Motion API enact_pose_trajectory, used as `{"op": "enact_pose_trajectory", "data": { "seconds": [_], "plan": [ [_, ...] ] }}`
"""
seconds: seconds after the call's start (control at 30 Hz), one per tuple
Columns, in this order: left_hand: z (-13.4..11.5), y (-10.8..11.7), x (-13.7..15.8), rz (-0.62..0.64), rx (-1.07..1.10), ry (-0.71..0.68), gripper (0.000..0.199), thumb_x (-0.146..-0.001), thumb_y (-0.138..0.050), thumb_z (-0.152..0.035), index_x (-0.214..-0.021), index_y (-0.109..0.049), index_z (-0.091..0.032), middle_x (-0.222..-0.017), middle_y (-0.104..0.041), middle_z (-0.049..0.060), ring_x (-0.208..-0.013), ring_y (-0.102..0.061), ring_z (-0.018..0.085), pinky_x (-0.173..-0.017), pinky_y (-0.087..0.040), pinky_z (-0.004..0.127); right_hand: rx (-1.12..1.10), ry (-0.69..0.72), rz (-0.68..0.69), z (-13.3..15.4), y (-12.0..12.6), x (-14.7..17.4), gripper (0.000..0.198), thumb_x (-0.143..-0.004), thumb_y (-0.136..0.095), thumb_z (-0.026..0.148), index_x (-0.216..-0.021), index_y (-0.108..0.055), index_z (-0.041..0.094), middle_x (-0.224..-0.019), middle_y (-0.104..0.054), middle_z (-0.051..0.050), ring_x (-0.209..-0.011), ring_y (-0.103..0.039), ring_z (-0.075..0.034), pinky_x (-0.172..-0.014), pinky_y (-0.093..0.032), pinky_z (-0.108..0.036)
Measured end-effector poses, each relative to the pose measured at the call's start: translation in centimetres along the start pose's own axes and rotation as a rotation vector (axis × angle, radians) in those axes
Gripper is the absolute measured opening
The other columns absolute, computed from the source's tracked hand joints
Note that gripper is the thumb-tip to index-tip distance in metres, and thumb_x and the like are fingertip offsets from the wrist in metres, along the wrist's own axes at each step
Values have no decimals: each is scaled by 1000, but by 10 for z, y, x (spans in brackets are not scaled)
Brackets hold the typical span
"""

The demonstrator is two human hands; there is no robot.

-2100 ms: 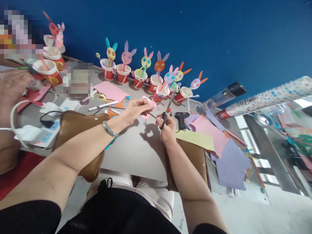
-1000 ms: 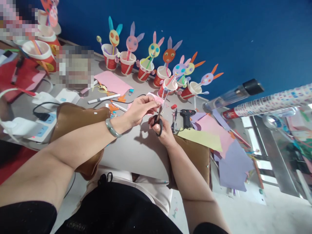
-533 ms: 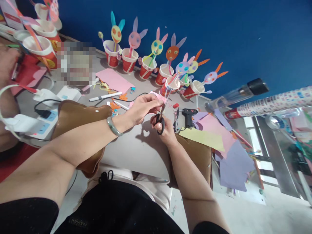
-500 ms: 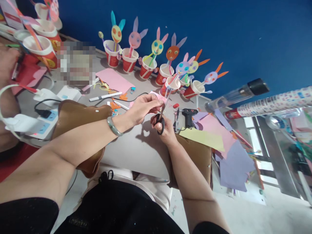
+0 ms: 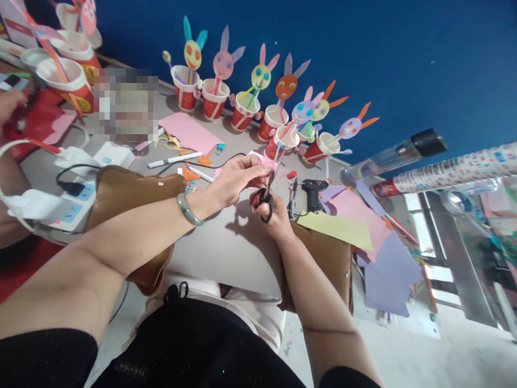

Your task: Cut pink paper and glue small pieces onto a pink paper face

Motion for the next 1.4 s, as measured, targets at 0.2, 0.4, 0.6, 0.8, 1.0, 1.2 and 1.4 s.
{"op": "enact_pose_trajectory", "data": {
  "seconds": [0.2, 0.4, 0.6, 0.8, 1.0, 1.2, 1.4],
  "plan": [
    [-2, -1, 2, 7, 1, 4, 34, -81, -84, -21, -63, -54, -17, -61, -62, -5, -55, -57, 4, -60, -50, 17, 13, -10, -11, -1, 0, 0, 67, -73, -69, 89, -73, -56, 24, -68, -55, 0, -67, -48, -16, -62, -42, -33],
    [-2, -1, 2, 12, 16, -5, 31, -82, -80, -16, -63, -55, -17, -61, -62, -4, -55, -57, 4, -60, -50, 18, -11, -5, -11, -2, -1, -1, 65, -73, -70, 87, -72, -56, 23, -68, -55, 0, -66, -48, -16, -61, -42, -32],
    [-2, 0, 2, 6, -13, -6, 34, -80, -84, -22, -63, -53, -17, -62, -61, -5, -58, -58, 4, -61, -49, 18, -27, 11, -13, -1, -1, -1, 65, -74, -72, 85, -71, -56, 23, -66, -54, 1, -65, -47, -15, -60, -40, -31],
    [-1, 2, 1, 6, -31, -11, 36, -76, -86, -25, -63, -53, -17, -62, -61, -5, -60, -59, 5, -63, -50, 19, -19, 1, -9, -2, 0, -1, 66, -74, -70, 87, -71, -56, 22, -68, -55, 1, -64, -47, -14, -61, -41, -31],
    [-5, 1, 0, 11, -33, -27, 29, -75, -80, -20, -62, -54, -17, -62, -61, -4, -58, -58, 5, -62, -51, 20, 4, -12, -11, -1, -2, -2, 67, -74, -70, 87, -74, -56, 22, -69, -56, 1, -65, -49, -14, -62, -40, -31],
    [-4, 3, -1, -53, -26, 10, 28, -76, -77, -16, -62, -52, -18, -60, -63, -4, -57, -60, 5, -62, -52, 19, -3, -109, 76, -1, 0, -3, 69, -75, -65, 91, -77, -58, 23, -66, -53, 2, -62, -48, -15, -60, -39, -32],
    [1, 3, -4, -75, -16, 33, 25, -77, -77, -14, -63, -55, -17, -60, -65, -4, -55, -61, 5, -59, -50, 17, -26, -32, 60, -2, 1, -3, 68, -78, -62, 90, -73, -57, 22, -76, -60, -2, -67, -53, -16, -68, -43, -35]
  ]
}}
Point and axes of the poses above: each hand's wrist, its own x-axis away from the middle knuckle, its own y-axis out of the back of the hand, z = x × y, the point moved 3 cm from there along -x, towards the middle knuckle
